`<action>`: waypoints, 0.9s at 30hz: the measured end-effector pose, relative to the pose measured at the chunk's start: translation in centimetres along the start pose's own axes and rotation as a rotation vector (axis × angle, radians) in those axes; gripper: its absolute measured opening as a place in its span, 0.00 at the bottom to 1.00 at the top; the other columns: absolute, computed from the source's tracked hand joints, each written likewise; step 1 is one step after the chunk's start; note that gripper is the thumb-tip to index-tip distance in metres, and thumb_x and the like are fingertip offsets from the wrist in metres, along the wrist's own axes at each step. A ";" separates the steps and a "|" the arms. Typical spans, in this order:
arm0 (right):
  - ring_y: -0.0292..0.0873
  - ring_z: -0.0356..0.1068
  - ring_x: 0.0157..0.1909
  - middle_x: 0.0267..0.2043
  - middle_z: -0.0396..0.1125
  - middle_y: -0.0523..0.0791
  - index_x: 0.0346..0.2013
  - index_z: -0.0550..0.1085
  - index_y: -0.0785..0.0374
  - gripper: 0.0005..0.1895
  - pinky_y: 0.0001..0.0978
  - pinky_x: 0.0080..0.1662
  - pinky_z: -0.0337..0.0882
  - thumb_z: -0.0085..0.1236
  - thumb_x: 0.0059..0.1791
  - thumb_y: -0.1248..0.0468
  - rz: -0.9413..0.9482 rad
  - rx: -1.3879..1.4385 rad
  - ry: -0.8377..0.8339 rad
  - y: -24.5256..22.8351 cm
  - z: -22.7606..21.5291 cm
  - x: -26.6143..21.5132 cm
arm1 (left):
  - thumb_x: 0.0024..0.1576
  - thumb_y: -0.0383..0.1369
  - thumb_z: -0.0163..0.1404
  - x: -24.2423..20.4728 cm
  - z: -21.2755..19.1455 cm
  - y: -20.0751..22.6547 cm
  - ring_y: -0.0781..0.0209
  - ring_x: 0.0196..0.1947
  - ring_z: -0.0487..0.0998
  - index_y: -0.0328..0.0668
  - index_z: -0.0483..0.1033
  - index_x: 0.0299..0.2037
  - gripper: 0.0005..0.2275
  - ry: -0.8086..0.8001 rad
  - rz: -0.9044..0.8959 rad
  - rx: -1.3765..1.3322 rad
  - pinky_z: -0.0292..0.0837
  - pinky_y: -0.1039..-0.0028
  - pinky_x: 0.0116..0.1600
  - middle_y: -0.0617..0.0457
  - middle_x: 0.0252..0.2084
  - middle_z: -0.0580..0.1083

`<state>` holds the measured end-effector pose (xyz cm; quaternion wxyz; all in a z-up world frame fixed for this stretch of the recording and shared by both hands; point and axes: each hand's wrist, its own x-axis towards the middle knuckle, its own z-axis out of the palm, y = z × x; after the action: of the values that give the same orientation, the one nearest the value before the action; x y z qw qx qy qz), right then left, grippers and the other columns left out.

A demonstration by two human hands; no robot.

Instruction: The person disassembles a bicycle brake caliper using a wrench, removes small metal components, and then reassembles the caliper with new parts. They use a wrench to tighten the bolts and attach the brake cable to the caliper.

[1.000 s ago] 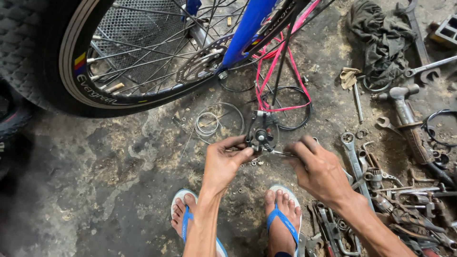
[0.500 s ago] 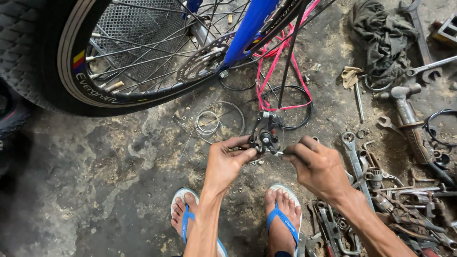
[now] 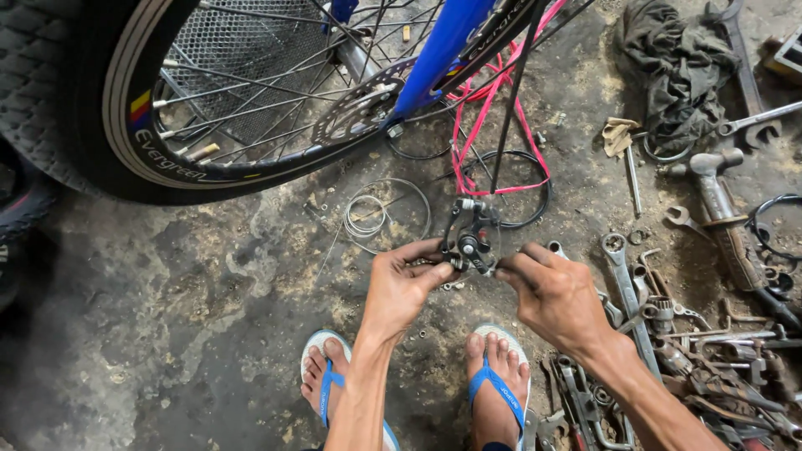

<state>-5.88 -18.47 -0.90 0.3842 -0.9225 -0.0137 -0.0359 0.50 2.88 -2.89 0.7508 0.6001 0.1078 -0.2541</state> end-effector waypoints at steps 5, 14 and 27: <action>0.48 0.72 0.25 0.25 0.67 0.43 0.33 0.79 0.54 0.02 0.35 0.28 0.72 0.60 0.49 0.65 -0.022 -0.028 0.026 0.3 -0.1 -0.2 | 0.48 0.24 0.65 0.3 -0.7 2.5 0.52 0.35 0.83 0.25 0.79 0.52 0.20 -0.082 -0.039 0.112 0.84 0.66 0.41 0.33 0.38 0.78; 0.49 0.74 0.26 0.27 0.70 0.44 0.36 0.79 0.56 0.02 0.38 0.28 0.73 0.60 0.50 0.65 -0.036 -0.024 -0.045 -1.4 -1.9 0.3 | 0.49 0.30 0.65 1.2 1.1 4.0 0.51 0.44 0.79 0.30 0.74 0.53 0.22 -0.071 0.002 0.038 0.80 0.64 0.47 0.35 0.43 0.76; 0.45 0.76 0.35 0.31 0.72 0.45 0.39 0.81 0.53 0.09 0.37 0.37 0.76 0.54 0.51 0.67 0.182 -0.207 -0.235 -3.1 -3.9 0.6 | 0.54 0.34 0.63 1.4 2.0 1.5 0.61 0.46 0.77 0.37 0.81 0.50 0.15 -0.005 0.102 0.072 0.79 0.66 0.52 0.46 0.44 0.79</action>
<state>-5.69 -19.04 4.08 0.2847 -0.9524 0.0287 0.1056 2.14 0.82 -1.72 0.7409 0.6309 0.0659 -0.2208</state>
